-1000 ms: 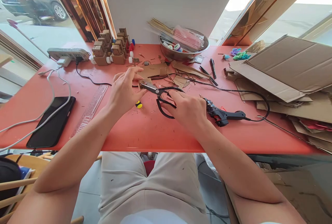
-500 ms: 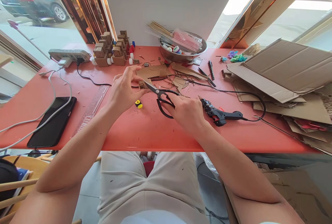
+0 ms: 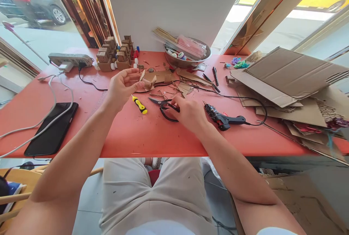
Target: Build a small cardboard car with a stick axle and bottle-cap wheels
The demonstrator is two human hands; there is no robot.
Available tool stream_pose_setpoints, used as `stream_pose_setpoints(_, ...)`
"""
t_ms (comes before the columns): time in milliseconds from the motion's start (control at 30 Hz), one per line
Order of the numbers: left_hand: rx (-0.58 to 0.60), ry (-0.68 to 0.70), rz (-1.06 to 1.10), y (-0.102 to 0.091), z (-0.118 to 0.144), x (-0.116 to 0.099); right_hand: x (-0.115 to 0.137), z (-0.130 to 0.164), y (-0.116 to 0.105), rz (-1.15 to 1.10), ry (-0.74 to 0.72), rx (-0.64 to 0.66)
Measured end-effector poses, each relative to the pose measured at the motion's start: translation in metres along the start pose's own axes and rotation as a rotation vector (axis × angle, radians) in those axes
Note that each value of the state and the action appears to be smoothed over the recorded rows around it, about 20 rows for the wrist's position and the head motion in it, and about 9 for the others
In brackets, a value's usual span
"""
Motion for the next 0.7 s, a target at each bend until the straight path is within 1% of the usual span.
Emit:
stream_pose_setpoints(67,0.024,-0.025,0.097,-0.001,-0.002,0.002,0.003,-0.001,0.004,-0.038,-0.078,-0.004)
stream_pose_setpoints(100,0.038,-0.035,0.133,0.000,-0.003,0.002,0.002,-0.001,0.005,-0.065,-0.122,-0.030)
stream_pose_setpoints(167,0.066,-0.057,0.184,0.001,-0.002,0.001,-0.006,0.003,0.002,-0.117,-0.198,-0.127)
stream_pose_setpoints(233,0.088,-0.071,0.222,0.002,-0.002,0.000,-0.022,0.014,-0.007,-0.139,-0.225,-0.257)
stream_pose_setpoints(267,0.095,-0.076,0.239,0.002,-0.001,0.000,-0.033,0.023,-0.012,-0.130,-0.205,-0.319)
stream_pose_setpoints(300,0.099,-0.080,0.254,0.002,-0.001,-0.001,-0.045,0.033,-0.018,-0.105,-0.150,-0.374)
stream_pose_setpoints(367,0.101,-0.091,0.276,0.002,-0.001,-0.001,-0.073,0.054,-0.027,-0.036,-0.006,-0.422)
stream_pose_setpoints(433,0.117,-0.110,0.290,0.002,-0.001,-0.001,-0.100,0.072,-0.031,0.034,0.113,-0.415)
stream_pose_setpoints(467,0.132,-0.120,0.298,0.003,0.000,-0.001,-0.112,0.078,-0.031,0.068,0.140,-0.396)
stream_pose_setpoints(533,0.179,-0.146,0.322,0.004,0.001,-0.001,-0.127,0.085,-0.027,0.119,0.138,-0.297)
stream_pose_setpoints(633,0.259,-0.181,0.349,0.006,0.004,-0.002,-0.134,0.083,-0.023,0.150,0.103,-0.145)
stream_pose_setpoints(700,0.302,-0.188,0.359,0.006,0.006,-0.004,-0.131,0.077,-0.026,0.151,0.073,-0.097)
Point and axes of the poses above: each hand's wrist, its own z-axis away from the middle knuckle, its own y-axis out of the palm, x = y × z, the point moved 1 cm from there along -z, towards the middle knuckle, and after that the axes turned 1 degree about x, right-handed, at the moved point
